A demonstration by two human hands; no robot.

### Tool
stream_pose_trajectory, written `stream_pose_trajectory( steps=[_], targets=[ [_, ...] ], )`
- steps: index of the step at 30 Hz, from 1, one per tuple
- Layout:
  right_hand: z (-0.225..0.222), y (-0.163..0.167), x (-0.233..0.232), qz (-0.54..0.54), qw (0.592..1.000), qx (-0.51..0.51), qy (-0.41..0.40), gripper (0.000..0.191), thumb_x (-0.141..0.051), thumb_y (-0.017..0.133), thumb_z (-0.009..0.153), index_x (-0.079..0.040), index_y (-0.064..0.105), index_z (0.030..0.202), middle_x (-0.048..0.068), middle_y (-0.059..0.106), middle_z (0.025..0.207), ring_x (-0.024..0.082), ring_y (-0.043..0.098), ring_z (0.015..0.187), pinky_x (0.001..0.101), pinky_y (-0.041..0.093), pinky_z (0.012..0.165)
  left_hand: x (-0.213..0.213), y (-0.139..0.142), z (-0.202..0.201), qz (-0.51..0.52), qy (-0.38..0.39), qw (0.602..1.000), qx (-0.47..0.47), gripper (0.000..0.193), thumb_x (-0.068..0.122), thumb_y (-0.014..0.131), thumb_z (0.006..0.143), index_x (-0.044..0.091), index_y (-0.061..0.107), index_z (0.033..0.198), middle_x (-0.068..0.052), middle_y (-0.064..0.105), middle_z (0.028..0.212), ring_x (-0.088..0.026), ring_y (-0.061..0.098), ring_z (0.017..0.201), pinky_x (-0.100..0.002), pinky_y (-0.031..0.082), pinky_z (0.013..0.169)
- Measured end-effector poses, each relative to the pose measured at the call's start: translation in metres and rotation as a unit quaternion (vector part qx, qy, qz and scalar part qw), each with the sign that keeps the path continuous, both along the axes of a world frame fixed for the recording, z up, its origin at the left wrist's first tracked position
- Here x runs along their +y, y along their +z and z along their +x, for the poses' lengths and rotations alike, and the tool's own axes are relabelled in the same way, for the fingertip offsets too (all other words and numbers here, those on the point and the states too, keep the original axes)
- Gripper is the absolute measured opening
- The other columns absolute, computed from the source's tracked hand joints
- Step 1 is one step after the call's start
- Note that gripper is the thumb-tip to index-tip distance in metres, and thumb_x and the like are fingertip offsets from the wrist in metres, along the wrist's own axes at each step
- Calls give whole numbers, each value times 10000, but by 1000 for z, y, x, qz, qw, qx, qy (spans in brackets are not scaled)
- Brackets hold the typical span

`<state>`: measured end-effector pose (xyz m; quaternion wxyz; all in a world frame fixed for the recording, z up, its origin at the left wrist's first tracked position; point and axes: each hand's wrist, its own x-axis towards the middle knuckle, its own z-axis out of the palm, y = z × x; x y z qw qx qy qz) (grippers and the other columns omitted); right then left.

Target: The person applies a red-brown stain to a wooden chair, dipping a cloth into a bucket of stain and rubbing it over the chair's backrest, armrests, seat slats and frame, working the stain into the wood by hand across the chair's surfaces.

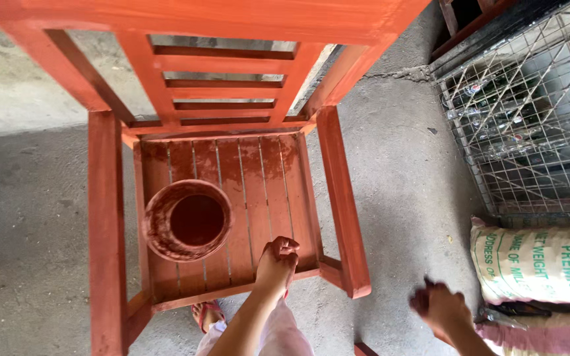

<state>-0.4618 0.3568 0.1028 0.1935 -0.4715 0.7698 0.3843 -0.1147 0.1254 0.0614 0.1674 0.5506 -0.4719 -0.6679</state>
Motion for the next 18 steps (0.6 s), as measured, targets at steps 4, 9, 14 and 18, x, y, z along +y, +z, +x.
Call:
stream_pose_trajectory(
  steps=[4,9,14,18],
  targets=[
    [48,23,-77,-329,925,-161,100,198,-180,666,728,-268,761,877,-93,681,1155,167,642,1097,422,498,931,5,-37,-27,-7,26,999,33,240,47,590,814,54,703,1025,-117,774,1036,-243,761,955,-342,582,811],
    [132,-10,-205,-295,905,-151,268,338,-275,728,733,-277,752,1071,30,638,1307,330,540,1179,483,503,883,3,-74,-37,-14,81,997,8,252,30,578,814,41,717,1024,-167,782,973,-289,740,941,-390,558,823],
    [143,-61,-252,-99,899,-15,427,319,-137,744,730,-178,751,1047,67,675,1186,386,550,1126,490,526,771,8,-82,-8,-89,112,990,10,240,34,571,818,27,708,1016,-142,767,1013,-266,745,1004,-359,566,874],
    [142,-84,-185,77,828,53,553,308,-27,756,728,-98,750,1028,98,705,1088,430,558,1083,496,545,680,7,-79,20,-80,139,987,3,222,47,589,817,33,709,1004,-135,773,1003,-265,752,980,-357,575,858]
  ],
)
